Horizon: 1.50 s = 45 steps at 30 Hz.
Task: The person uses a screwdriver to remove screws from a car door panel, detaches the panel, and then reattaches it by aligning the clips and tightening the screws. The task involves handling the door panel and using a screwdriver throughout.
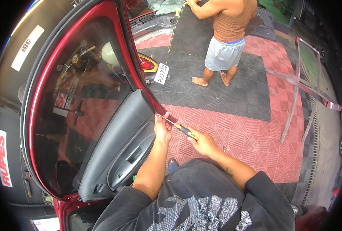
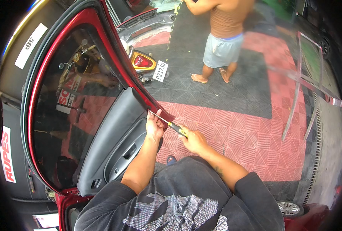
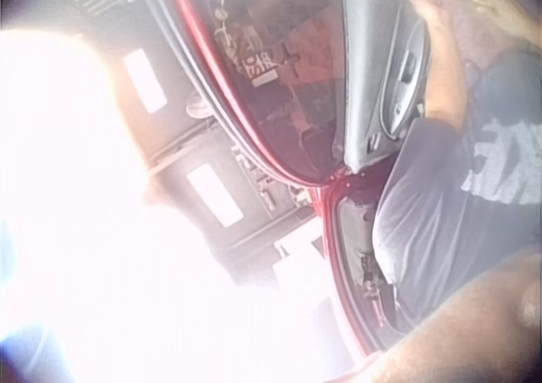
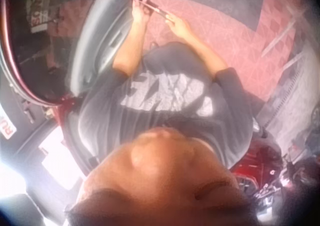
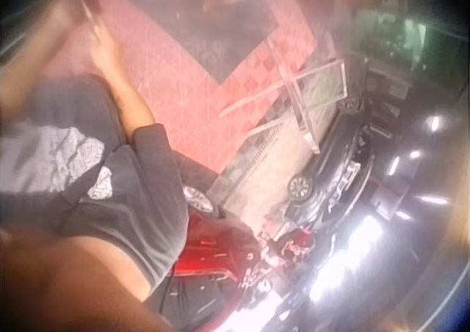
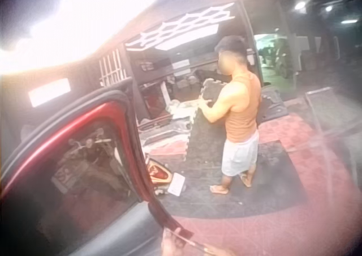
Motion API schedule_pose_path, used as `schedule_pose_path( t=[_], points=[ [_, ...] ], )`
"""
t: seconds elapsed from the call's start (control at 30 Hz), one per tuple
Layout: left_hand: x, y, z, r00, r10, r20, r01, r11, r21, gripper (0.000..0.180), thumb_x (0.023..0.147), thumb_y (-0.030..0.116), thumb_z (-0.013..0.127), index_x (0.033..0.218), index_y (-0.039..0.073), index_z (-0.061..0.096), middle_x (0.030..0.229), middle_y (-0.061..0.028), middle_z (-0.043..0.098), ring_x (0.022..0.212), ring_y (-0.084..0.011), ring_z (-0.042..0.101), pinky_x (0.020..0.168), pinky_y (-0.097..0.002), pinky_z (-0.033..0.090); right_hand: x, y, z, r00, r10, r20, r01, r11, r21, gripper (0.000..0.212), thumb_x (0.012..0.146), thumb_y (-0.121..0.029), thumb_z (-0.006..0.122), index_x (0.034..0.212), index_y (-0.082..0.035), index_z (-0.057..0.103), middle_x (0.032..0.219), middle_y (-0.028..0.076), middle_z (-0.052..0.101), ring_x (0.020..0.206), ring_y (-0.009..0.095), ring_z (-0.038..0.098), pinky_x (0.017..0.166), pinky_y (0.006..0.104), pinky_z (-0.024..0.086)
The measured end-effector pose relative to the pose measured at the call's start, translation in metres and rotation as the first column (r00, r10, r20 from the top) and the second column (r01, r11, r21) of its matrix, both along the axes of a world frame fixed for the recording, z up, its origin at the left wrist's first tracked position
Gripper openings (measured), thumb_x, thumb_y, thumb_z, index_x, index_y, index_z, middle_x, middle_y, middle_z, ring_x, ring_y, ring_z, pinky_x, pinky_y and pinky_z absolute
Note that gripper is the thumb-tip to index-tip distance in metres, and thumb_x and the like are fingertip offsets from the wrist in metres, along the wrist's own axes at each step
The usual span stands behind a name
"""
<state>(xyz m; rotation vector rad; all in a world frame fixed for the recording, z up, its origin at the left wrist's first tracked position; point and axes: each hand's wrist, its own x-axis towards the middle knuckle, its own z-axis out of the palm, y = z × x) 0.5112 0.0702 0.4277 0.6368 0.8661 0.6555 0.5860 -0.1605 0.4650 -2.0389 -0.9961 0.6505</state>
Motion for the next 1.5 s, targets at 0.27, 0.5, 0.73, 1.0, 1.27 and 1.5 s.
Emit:
schedule_pose_path(
  t=[0.27,0.5,0.73,1.0,1.27,1.5],
  points=[
    [-0.003,0.005,-0.006,1.000,0.012,-0.002,-0.012,1.000,-0.007,0.055,0.113,0.019,0.033,0.166,0.030,0.025,0.126,-0.0068,0.070,0.058,-0.0063,0.037,0.049,-0.0223,0.035,-0.014,0.004,0.011,1.000,0.007,-0.004,-0.007,1.000,0.007,0.047,0.101,-0.036,0.064,0.140,-0.011,0.060,0.079,0.020,0.071,0.076,0.040,0.072,0.073,0.0510,0.056],
    [-0.005,0.020,-0.012,0.999,0.004,-0.051,-0.009,0.996,-0.090,0.048,0.113,0.020,0.039,0.160,0.031,0.037,0.103,-0.0031,0.070,0.052,-0.0075,0.036,0.045,-0.0241,0.034,-0.042,0.021,0.002,0.782,0.086,-0.617,-0.027,0.994,0.104,0.035,0.109,-0.035,0.055,0.124,-0.003,0.057,0.068,0.007,0.064,0.052,0.012,0.059,0.049,0.0305,0.048],
    [-0.005,0.018,0.001,0.994,0.030,-0.102,-0.034,0.998,-0.045,0.038,0.113,0.019,0.043,0.150,0.016,0.049,0.084,0.0003,0.061,0.052,-0.0065,0.040,0.042,-0.0246,0.030,-0.054,0.025,-0.012,0.208,0.059,-0.976,0.191,0.977,0.100,0.041,0.111,-0.041,0.048,0.131,-0.006,0.057,0.063,0.006,0.060,0.047,0.012,0.050,0.044,0.0271,0.039],
    [-0.002,0.031,-0.020,0.995,0.015,-0.100,-0.023,0.997,-0.079,0.020,0.112,0.022,0.046,0.119,0.015,0.063,0.078,0.0025,0.057,0.050,-0.0067,0.037,0.043,-0.0256,0.028,-0.072,0.024,-0.033,0.960,-0.254,-0.118,0.276,0.930,0.241,0.048,0.104,-0.039,0.062,0.133,-0.001,0.054,0.092,0.016,0.065,0.083,0.032,0.070,0.072,0.0425,0.057],
    [-0.002,0.034,-0.011,0.989,-0.005,-0.150,-0.004,0.998,-0.059,0.017,0.111,0.023,0.050,0.111,0.016,0.065,0.077,0.0044,0.056,0.052,-0.0066,0.043,0.042,-0.0250,0.032,-0.074,0.026,-0.026,0.941,-0.158,-0.298,0.240,0.935,0.261,0.039,0.103,-0.026,0.061,0.135,-0.006,0.052,0.083,0.017,0.064,0.073,0.038,0.069,0.069,0.0445,0.056],
    [0.002,0.039,-0.014,0.985,0.033,-0.172,-0.054,0.991,-0.119,0.014,0.110,0.022,0.055,0.112,0.014,0.066,0.081,0.0051,0.057,0.064,-0.0063,0.055,0.047,-0.0237,0.042,-0.082,0.026,-0.020,0.976,-0.219,0.001,0.211,0.941,0.266,0.039,0.109,-0.033,0.054,0.134,-0.003,0.053,0.082,0.019,0.065,0.080,0.034,0.072,0.075,0.0425,0.059]
  ],
)
